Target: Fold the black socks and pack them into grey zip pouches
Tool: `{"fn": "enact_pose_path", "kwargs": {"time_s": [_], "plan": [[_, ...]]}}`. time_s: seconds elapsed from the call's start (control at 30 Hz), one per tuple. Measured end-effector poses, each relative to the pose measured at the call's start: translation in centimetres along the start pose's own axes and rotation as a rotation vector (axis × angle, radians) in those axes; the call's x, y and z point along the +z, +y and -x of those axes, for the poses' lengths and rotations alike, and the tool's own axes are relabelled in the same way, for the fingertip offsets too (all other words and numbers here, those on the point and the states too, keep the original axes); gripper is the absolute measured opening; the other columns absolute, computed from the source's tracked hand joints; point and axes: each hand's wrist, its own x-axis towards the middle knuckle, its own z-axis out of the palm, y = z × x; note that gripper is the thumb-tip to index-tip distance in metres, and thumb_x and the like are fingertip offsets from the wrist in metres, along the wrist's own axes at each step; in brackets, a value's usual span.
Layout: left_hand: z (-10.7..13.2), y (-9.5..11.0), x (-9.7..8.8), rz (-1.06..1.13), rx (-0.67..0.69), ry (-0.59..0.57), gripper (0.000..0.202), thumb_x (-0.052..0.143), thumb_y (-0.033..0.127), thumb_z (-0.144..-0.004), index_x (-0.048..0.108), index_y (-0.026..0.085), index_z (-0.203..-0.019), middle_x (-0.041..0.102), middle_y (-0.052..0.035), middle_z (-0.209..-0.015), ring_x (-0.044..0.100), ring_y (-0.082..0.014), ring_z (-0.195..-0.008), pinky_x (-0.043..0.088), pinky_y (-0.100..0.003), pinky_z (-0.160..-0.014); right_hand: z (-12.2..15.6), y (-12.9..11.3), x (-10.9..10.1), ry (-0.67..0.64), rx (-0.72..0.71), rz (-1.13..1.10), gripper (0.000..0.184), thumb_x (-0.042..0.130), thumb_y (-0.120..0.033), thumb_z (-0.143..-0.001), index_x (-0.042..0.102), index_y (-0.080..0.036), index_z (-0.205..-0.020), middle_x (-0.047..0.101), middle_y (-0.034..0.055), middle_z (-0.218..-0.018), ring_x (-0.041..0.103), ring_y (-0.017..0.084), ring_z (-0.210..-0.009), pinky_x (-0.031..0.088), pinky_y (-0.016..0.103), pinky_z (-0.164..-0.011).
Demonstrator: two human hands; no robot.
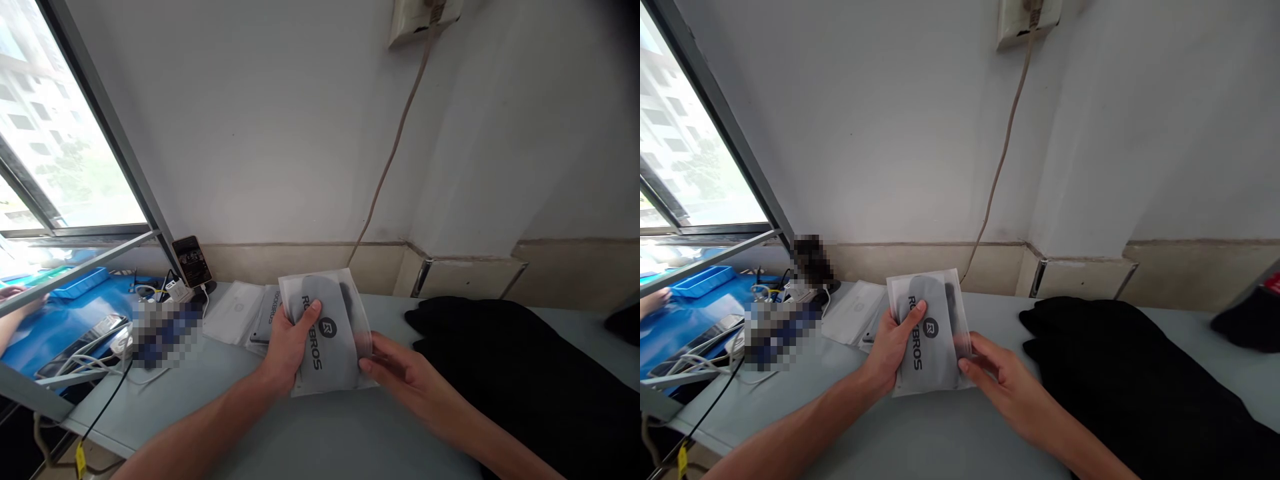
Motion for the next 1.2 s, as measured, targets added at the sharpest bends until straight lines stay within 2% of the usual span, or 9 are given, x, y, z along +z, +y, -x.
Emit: {"fn": "enact_pose_path", "kwargs": {"time_s": [0.1,0.2,0.33,0.43,0.53,0.67,0.73,0.93,1.2], "plan": [[0.2,0.0,0.1,0.014,-0.002,-0.024,0.045,0.081,0.054,-0.082,0.068,0.019,-0.107,0.073,-0.0066,-0.093,0.070,-0.0183,-0.075,0.060,-0.032,-0.070,-0.1,0.2,0.1,0.015,0.013,0.006,0.040,0.064,-0.050,-0.096,0.067,-0.030,-0.130,0.068,0.0056,-0.134,0.062,0.031,-0.121,0.052,0.042,-0.105],[0.3,0.0,0.3,0.032,0.002,-0.050,0.044,0.082,0.051,-0.081,0.069,0.019,-0.107,0.074,-0.0078,-0.095,0.071,-0.0216,-0.080,0.061,-0.034,-0.071,-0.2,1.2,0.0,0.107,0.005,0.043,0.039,0.061,-0.054,-0.096,0.070,-0.029,-0.124,0.070,0.0067,-0.125,0.065,0.029,-0.112,0.055,0.041,-0.098],[-0.1,0.5,0.2,0.030,0.033,-0.129,0.040,0.079,0.049,-0.085,0.070,0.019,-0.110,0.075,-0.0101,-0.102,0.072,-0.0248,-0.090,0.060,-0.034,-0.077,-0.5,2.4,-0.6,0.367,-0.037,0.171,0.037,0.060,-0.059,-0.094,0.071,-0.028,-0.109,0.070,0.0065,-0.110,0.065,0.027,-0.101,0.057,0.036,-0.085],[-0.8,1.9,-0.8,-0.107,-0.008,-0.197,0.041,0.077,0.048,-0.086,0.070,0.020,-0.115,0.075,-0.0099,-0.108,0.071,-0.0245,-0.095,0.058,-0.032,-0.078,-0.7,2.5,-1.5,0.531,-0.044,0.221,0.039,0.063,-0.061,-0.090,0.068,-0.029,-0.112,0.070,0.0062,-0.113,0.064,0.028,-0.105,0.057,0.035,-0.083],[-1.7,4.4,-2.3,-0.343,-0.063,-0.341,0.056,0.081,0.048,-0.082,0.062,0.025,-0.130,0.073,-0.0086,-0.114,0.070,-0.0242,-0.098,0.056,-0.031,-0.075,-0.8,2.0,-2.5,0.487,-0.044,0.179,0.039,0.064,-0.059,-0.091,0.065,-0.028,-0.114,0.071,0.0061,-0.113,0.065,0.028,-0.105,0.057,0.033,-0.081],[-1.9,7.2,-3.8,-0.520,-0.067,-0.624,0.083,0.079,0.048,-0.084,0.035,0.033,-0.152,0.069,-0.0087,-0.117,0.068,-0.0253,-0.103,0.056,-0.036,-0.081,-0.7,1.5,-3.2,0.237,-0.006,0.186,0.033,0.061,-0.057,-0.095,0.066,-0.026,-0.104,0.071,0.0039,-0.100,0.067,0.024,-0.093,0.056,0.031,-0.076],[-1.6,7.5,-4.0,-0.636,-0.025,-0.671,0.070,0.076,0.051,-0.086,0.042,0.031,-0.144,0.066,-0.0064,-0.110,0.067,-0.0214,-0.094,0.053,-0.031,-0.073,-0.5,1.3,-3.2,0.175,0.008,0.221,0.031,0.061,-0.055,-0.096,0.067,-0.027,-0.105,0.071,0.0034,-0.102,0.067,0.024,-0.095,0.055,0.031,-0.077],[-0.8,6.6,-3.8,-0.873,0.197,-0.560,0.047,0.076,0.057,-0.083,0.056,0.025,-0.111,0.059,-0.0017,-0.103,0.052,-0.0128,-0.077,0.040,-0.024,-0.063,-0.2,0.7,-2.8,0.148,-0.043,0.353,0.029,0.060,-0.055,-0.096,0.070,-0.029,-0.105,0.068,0.0041,-0.101,0.065,0.023,-0.090,0.054,0.031,-0.073],[-1.3,6.5,-4.3,-0.971,0.172,-0.638,0.050,0.072,0.059,-0.085,0.049,0.018,-0.068,0.064,-0.0014,-0.087,0.048,-0.0117,-0.069,0.032,-0.026,-0.058,0.3,0.2,-3.5,0.184,0.010,0.474,0.031,0.061,-0.059,-0.094,0.071,-0.030,-0.099,0.068,0.0040,-0.098,0.063,0.022,-0.088,0.046,0.025,-0.056]]}}
